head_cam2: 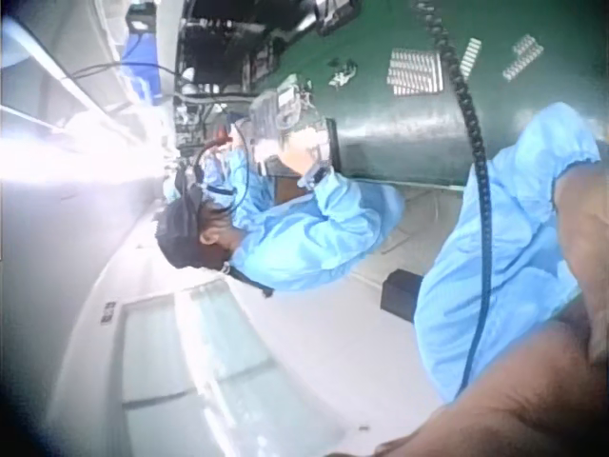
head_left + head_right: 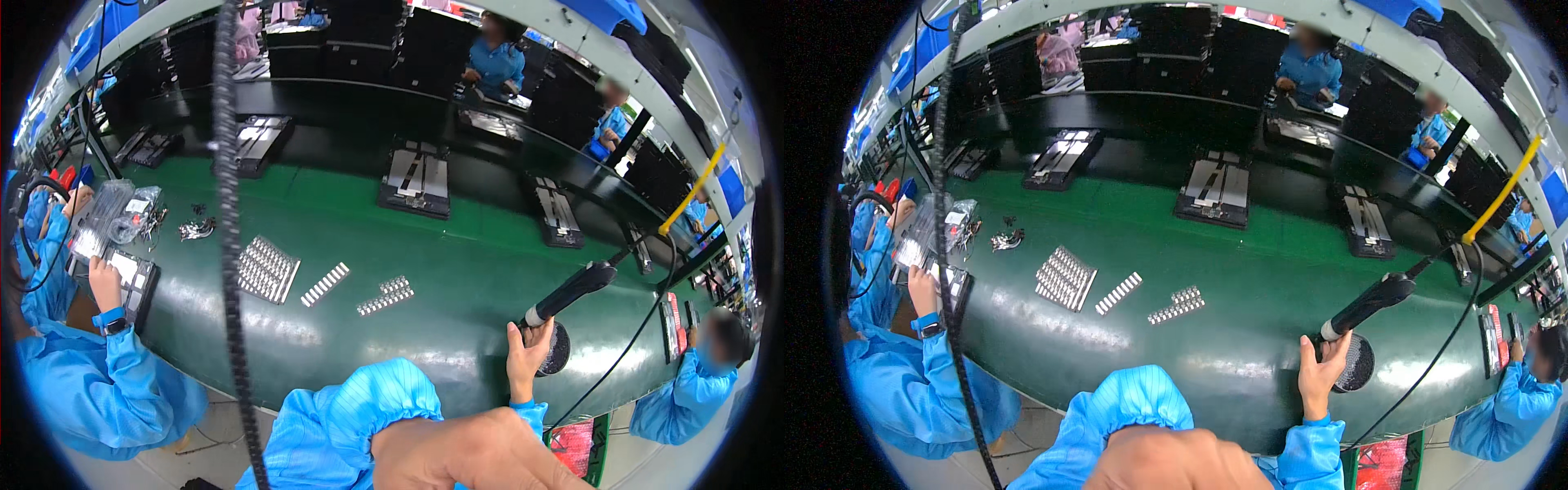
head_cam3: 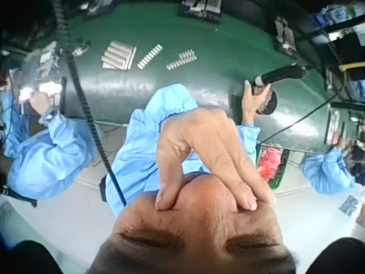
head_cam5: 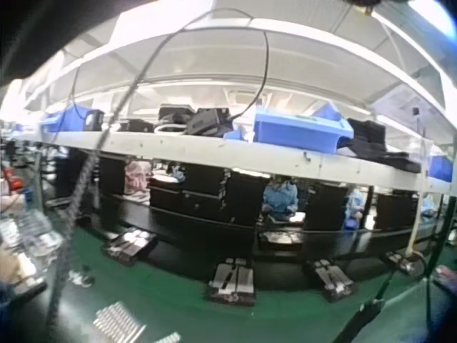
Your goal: Assembling components of a tablet housing using an electric screwdriver.
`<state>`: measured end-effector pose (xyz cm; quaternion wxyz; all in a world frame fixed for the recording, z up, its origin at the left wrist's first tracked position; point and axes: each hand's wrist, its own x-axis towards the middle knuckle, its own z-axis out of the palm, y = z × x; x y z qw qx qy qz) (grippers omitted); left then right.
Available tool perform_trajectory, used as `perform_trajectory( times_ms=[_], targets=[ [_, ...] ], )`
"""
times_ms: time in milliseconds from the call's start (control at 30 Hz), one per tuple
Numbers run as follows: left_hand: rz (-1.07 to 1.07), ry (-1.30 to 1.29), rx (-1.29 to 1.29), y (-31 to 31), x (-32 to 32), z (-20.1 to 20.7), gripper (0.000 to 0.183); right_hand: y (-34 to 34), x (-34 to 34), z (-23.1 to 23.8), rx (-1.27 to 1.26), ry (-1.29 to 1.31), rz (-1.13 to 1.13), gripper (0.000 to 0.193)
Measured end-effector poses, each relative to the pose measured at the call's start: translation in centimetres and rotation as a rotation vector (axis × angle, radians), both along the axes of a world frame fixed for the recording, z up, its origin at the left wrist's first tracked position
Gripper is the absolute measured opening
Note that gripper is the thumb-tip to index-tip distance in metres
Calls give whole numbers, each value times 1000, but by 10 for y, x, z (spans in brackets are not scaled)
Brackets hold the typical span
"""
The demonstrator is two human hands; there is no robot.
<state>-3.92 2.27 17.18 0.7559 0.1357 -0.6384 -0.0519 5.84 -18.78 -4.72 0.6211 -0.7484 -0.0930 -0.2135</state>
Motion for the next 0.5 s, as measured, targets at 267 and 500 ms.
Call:
perform_trajectory(
  times_ms=[267, 500],
  targets=[
    [254, 222, 37, -17, 20, -2, 26, 3, -1, -4, 62, 82, -8, 74],
    [1191, 541, 466, -55, 95, -85, 53, 23, 22, 19, -133, 132, 24, 37]
  ],
)
